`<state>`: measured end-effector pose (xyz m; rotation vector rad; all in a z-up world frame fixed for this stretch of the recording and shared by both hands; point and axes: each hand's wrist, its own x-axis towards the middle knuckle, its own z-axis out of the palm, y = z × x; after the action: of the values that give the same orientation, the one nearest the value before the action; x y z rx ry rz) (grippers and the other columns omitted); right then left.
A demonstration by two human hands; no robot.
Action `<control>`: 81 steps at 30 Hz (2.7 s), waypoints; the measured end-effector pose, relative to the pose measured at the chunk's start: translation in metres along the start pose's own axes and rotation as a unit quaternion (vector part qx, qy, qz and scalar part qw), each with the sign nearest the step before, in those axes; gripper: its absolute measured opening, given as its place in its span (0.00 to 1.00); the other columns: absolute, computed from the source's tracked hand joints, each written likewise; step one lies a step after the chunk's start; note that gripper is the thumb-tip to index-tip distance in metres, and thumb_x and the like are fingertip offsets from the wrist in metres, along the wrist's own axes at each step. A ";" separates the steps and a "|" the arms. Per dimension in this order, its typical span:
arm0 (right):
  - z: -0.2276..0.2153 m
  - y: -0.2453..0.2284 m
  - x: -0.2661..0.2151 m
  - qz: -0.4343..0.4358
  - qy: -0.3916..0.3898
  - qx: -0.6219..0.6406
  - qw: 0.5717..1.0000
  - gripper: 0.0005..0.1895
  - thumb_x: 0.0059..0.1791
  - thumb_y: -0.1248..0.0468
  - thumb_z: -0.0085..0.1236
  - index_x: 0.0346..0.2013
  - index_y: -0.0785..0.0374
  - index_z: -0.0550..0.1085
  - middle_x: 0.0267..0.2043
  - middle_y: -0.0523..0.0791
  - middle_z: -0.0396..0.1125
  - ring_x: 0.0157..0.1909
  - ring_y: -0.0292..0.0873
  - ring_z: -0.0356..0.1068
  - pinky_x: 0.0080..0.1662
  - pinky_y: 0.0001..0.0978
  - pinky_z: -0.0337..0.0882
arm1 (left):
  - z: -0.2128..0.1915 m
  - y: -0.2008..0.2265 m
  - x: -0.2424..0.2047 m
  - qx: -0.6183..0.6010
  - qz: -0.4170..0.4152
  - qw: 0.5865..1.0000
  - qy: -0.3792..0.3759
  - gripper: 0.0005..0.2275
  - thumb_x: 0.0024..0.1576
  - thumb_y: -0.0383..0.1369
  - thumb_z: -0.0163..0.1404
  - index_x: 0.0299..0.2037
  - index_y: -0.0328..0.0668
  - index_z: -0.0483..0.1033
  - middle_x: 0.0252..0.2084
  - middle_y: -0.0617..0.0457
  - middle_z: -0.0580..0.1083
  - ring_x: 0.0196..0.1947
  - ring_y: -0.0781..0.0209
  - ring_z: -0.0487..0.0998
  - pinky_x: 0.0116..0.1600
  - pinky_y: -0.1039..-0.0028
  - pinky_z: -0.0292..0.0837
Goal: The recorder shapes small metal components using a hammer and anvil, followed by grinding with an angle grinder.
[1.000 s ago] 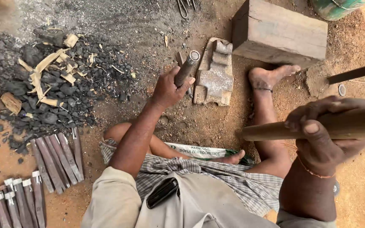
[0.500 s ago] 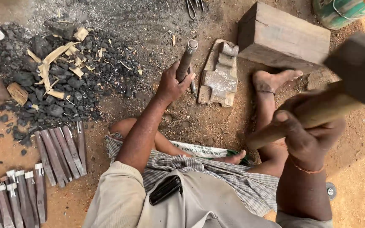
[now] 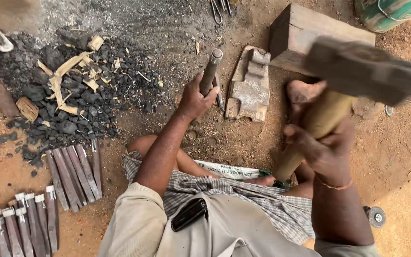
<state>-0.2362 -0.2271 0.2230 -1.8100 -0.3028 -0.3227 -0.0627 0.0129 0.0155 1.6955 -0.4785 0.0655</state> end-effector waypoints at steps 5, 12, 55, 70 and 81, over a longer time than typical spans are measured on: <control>0.029 -0.021 0.021 0.015 0.067 0.037 0.997 0.17 0.51 0.75 0.64 0.51 0.64 0.70 0.37 0.43 0.69 0.36 0.34 0.71 0.36 0.24 0.74 | 0.007 -0.007 -0.002 0.010 -0.005 1.000 -0.010 0.08 0.59 0.29 0.55 0.43 0.43 0.68 0.29 0.58 0.70 0.26 0.69 0.75 0.34 0.73 0.83; 0.051 0.073 -0.042 0.400 -0.113 -0.083 0.906 0.31 0.42 0.76 0.63 0.58 0.58 0.67 0.35 0.44 0.71 0.35 0.38 0.71 0.39 0.30 0.74 | 0.012 -0.037 -0.045 0.085 -0.095 0.985 -0.113 0.24 0.56 0.40 0.60 0.56 0.37 0.63 0.31 0.55 0.73 0.30 0.60 0.80 0.42 0.62 0.82; -0.044 0.163 -0.115 0.061 0.148 0.070 0.985 0.17 0.61 0.56 0.58 0.55 0.65 0.66 0.41 0.45 0.67 0.35 0.37 0.69 0.38 0.26 0.72 | 0.077 -0.110 -0.098 0.565 -0.132 0.764 -0.282 0.21 0.62 0.33 0.50 0.65 0.35 0.66 0.49 0.40 0.70 0.48 0.49 0.70 0.56 0.55 0.67; -0.032 0.210 -0.089 0.060 0.131 0.014 0.989 0.10 0.58 0.65 0.63 0.44 0.65 0.70 0.36 0.47 0.69 0.33 0.41 0.71 0.36 0.33 0.76 | 0.090 -0.145 -0.099 0.413 -0.139 0.879 -0.192 0.17 0.68 0.46 0.41 0.52 0.38 0.69 0.34 0.46 0.74 0.28 0.55 0.73 0.32 0.57 0.74; -0.017 0.197 -0.106 -0.032 0.174 0.090 0.980 0.16 0.54 0.70 0.65 0.48 0.63 0.65 0.45 0.48 0.63 0.40 0.43 0.67 0.48 0.37 0.75 | 0.080 -0.093 -0.076 0.359 -0.286 0.848 -0.264 0.18 0.68 0.48 0.44 0.50 0.39 0.70 0.37 0.44 0.74 0.33 0.51 0.75 0.41 0.54 0.73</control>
<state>-0.2626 -0.2975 0.0119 -1.5356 -0.1382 -0.6286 -0.1176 -0.0330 -0.1100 2.5523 -0.3379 -0.7668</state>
